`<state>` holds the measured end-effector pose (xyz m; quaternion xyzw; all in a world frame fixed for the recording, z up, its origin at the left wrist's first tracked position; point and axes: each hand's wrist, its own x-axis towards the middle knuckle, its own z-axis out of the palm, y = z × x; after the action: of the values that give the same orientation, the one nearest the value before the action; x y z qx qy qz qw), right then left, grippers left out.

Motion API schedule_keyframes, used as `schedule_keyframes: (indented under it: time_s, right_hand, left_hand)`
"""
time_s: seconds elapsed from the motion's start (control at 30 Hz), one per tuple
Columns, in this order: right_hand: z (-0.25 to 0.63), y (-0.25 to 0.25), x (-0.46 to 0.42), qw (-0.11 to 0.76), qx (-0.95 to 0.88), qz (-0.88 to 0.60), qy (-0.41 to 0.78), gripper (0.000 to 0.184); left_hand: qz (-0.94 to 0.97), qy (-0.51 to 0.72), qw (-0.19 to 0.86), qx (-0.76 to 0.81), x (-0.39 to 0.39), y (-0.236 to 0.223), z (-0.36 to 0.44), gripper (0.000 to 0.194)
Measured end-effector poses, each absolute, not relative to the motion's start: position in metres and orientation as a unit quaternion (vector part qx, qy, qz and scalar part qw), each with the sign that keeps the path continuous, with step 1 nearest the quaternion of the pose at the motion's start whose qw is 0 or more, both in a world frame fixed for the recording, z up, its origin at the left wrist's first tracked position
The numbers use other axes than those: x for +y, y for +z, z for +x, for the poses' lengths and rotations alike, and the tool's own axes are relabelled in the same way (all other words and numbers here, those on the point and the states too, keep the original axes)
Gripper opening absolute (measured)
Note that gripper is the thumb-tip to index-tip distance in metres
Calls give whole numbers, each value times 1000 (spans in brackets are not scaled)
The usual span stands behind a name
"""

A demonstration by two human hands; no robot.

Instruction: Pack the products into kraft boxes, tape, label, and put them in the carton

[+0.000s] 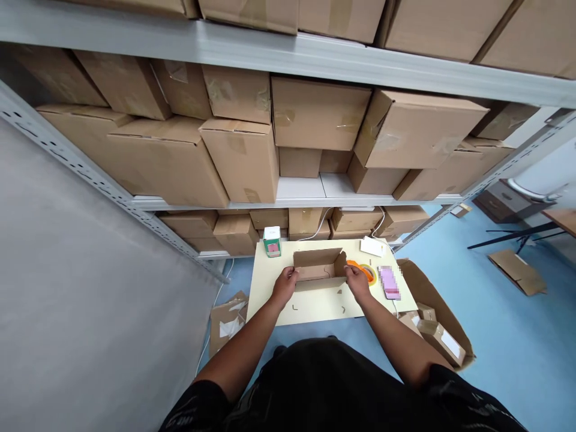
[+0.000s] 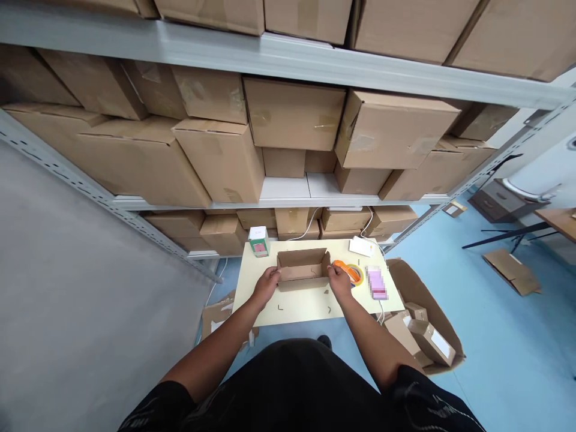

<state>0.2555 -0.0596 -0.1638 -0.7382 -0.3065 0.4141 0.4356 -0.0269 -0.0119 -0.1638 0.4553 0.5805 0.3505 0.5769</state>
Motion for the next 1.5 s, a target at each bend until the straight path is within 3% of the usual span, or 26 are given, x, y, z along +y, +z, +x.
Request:
schedule_keyframes:
  time_s: [0.17, 0.33, 0.77, 1.2, 1.5]
  right_hand:
    - [235, -138, -56, 407, -385, -746, 360, 31]
    - [222, -134, -39, 351, -481, -708, 379, 41]
    - [181, -121, -37, 257, -685, -531, 427, 45]
    - [61, -109, -139, 172, -785, -389, 450, 43]
    - [-6, -104, -246, 149, -807, -357, 446, 41]
  left_hand:
    - [451, 378, 532, 609, -26, -155, -52, 40]
    - [408, 420, 478, 655, -54, -152, -69, 41]
    - [209, 531, 285, 770, -201, -132, -49, 41]
    - [73, 586, 147, 793, -371, -120, -91, 43]
    - [26, 651, 156, 743, -495, -121, -141, 53]
